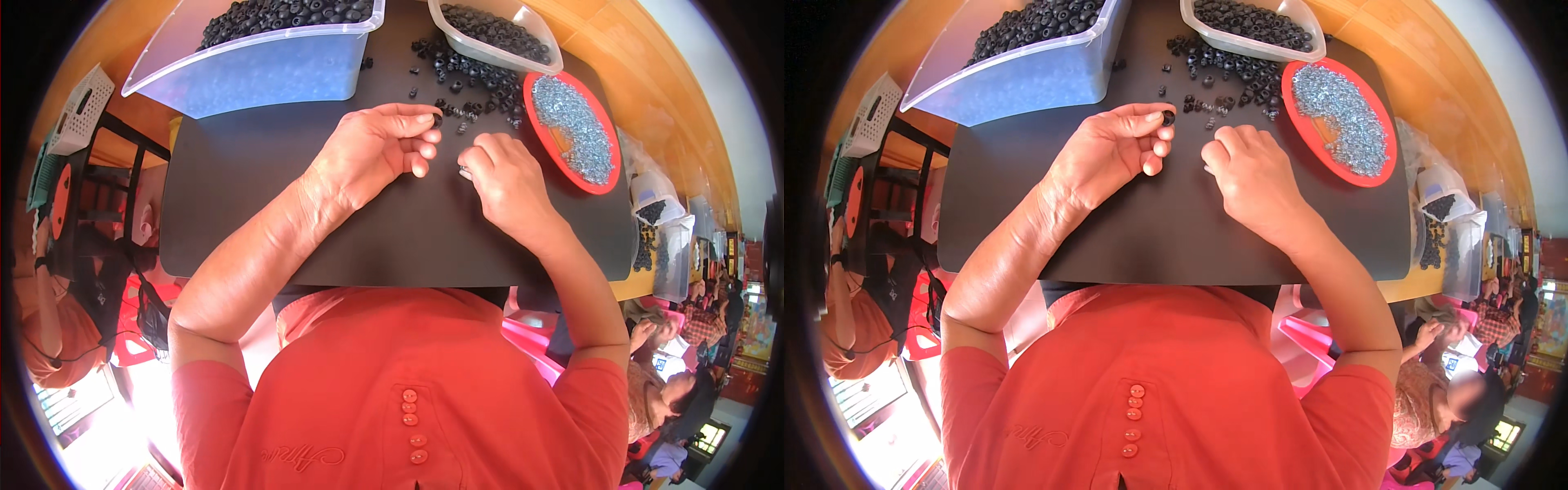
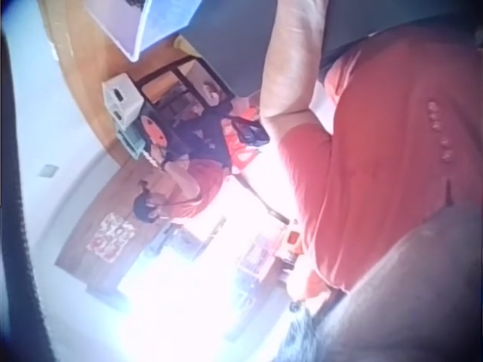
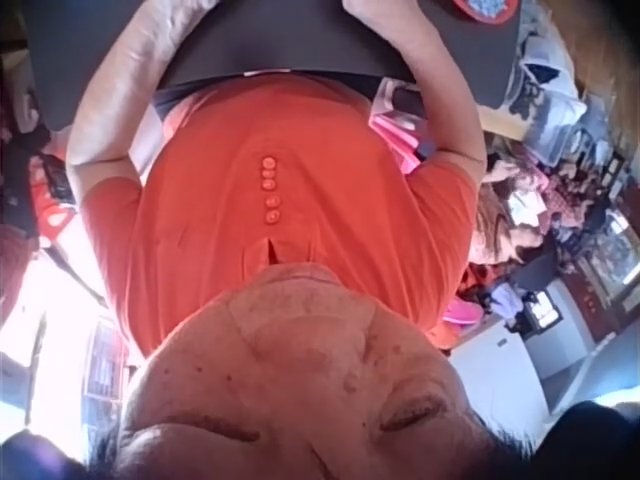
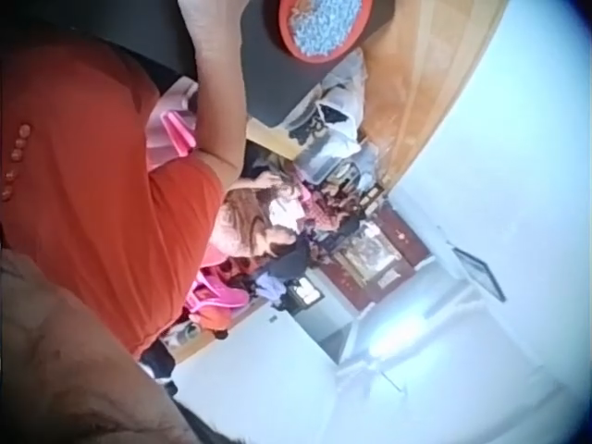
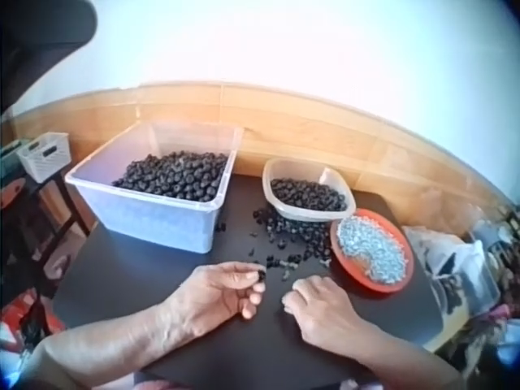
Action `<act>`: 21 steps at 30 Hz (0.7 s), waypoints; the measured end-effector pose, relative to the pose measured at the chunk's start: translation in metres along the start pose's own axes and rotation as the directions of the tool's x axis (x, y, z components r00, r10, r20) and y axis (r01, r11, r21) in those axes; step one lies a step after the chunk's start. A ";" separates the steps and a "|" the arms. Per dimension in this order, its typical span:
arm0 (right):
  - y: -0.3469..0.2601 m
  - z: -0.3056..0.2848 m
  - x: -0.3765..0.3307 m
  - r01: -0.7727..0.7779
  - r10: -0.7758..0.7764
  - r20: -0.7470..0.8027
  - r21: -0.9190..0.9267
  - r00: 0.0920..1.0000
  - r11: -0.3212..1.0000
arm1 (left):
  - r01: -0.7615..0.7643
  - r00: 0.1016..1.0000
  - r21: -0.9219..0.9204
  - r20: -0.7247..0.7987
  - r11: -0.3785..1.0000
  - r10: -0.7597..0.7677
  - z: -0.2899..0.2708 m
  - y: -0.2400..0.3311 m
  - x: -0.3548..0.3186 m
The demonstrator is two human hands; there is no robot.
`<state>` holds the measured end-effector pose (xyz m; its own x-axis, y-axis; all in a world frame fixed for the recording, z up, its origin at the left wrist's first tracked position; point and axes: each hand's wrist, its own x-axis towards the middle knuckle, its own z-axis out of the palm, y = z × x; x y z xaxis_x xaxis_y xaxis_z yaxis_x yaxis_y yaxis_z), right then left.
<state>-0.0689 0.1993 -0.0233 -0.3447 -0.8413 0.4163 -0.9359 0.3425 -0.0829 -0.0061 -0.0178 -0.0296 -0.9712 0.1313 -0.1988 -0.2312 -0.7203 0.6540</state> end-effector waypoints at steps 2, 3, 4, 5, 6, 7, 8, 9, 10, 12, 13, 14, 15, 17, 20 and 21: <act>0.001 0.000 -0.001 0.007 -0.007 0.002 -0.052 1.000 0.999 | 0.014 1.000 0.071 -0.021 0.997 -0.013 0.004 0.000 -0.003; 0.003 -0.001 -0.002 -0.021 0.021 -0.017 -0.042 1.000 0.999 | 0.030 0.999 0.138 -0.044 0.990 -0.024 0.007 0.000 -0.004; 0.004 -0.001 -0.003 -0.050 0.049 -0.034 -0.031 0.998 0.998 | 0.028 0.999 0.139 -0.043 0.990 -0.023 0.009 -0.001 -0.004; 0.003 -0.003 0.000 -0.048 0.047 -0.035 -0.028 0.998 0.998 | 0.037 0.998 0.158 -0.046 0.987 -0.030 0.010 -0.002 -0.005; 0.001 -0.007 0.003 -0.143 0.161 -0.066 0.221 0.985 0.965 | 0.047 0.998 0.177 -0.049 0.983 -0.038 0.011 -0.003 -0.006; -0.001 -0.013 0.008 -0.218 0.277 -0.065 0.458 0.959 0.862 | 0.047 0.998 0.177 -0.053 0.983 -0.038 0.012 -0.003 -0.007; -0.005 -0.019 0.014 -0.214 0.286 -0.062 0.517 0.956 0.829 | 0.047 0.998 0.177 -0.039 0.983 -0.041 0.013 -0.003 -0.008; -0.007 -0.017 0.016 -0.213 0.285 -0.062 0.518 0.956 0.828 | 0.047 0.999 0.176 -0.025 0.983 -0.044 0.014 -0.003 -0.008; -0.009 -0.015 0.019 -0.204 0.281 -0.060 0.548 0.958 0.811 | 0.047 0.999 0.176 -0.027 0.983 -0.043 0.013 -0.004 -0.009; -0.012 -0.011 0.024 -0.164 0.249 -0.085 0.548 0.965 0.820 | 0.041 0.999 0.155 -0.035 0.987 -0.036 0.014 -0.006 -0.009; -0.012 -0.011 0.024 -0.163 0.247 -0.083 0.548 0.965 0.821 | 0.039 0.999 0.153 -0.035 0.987 -0.034 0.014 -0.005 -0.008; -0.013 -0.010 0.024 -0.183 0.269 -0.071 0.564 0.961 0.805 | 0.032 0.999 0.176 -0.038 0.984 -0.026 0.014 -0.005 -0.009; -0.014 -0.009 0.024 -0.204 0.290 -0.058 0.580 0.955 0.789 | 0.026 0.999 0.198 -0.042 0.980 -0.019 0.015 -0.005 -0.009; -0.016 -0.013 0.026 -0.218 0.299 -0.035 0.604 0.954 0.767 | 0.011 0.998 0.177 -0.057 0.984 -0.001 0.017 -0.005 -0.009; -0.015 -0.017 0.029 -0.192 0.267 -0.035 0.606 0.963 0.772 | -0.002 0.997 0.162 -0.075 0.987 0.015 0.017 -0.005 -0.010; -0.014 -0.018 0.030 -0.150 0.224 -0.055 0.585 0.973 0.797 | -0.002 0.997 0.167 -0.079 0.986 0.015 0.017 -0.005 -0.010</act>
<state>-0.0646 0.1768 0.0067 -0.5411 -0.7188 0.4366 -0.7369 0.1550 -0.6580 0.0043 -0.0040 -0.0189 -0.9670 0.0661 -0.2462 -0.2361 -0.5962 0.7673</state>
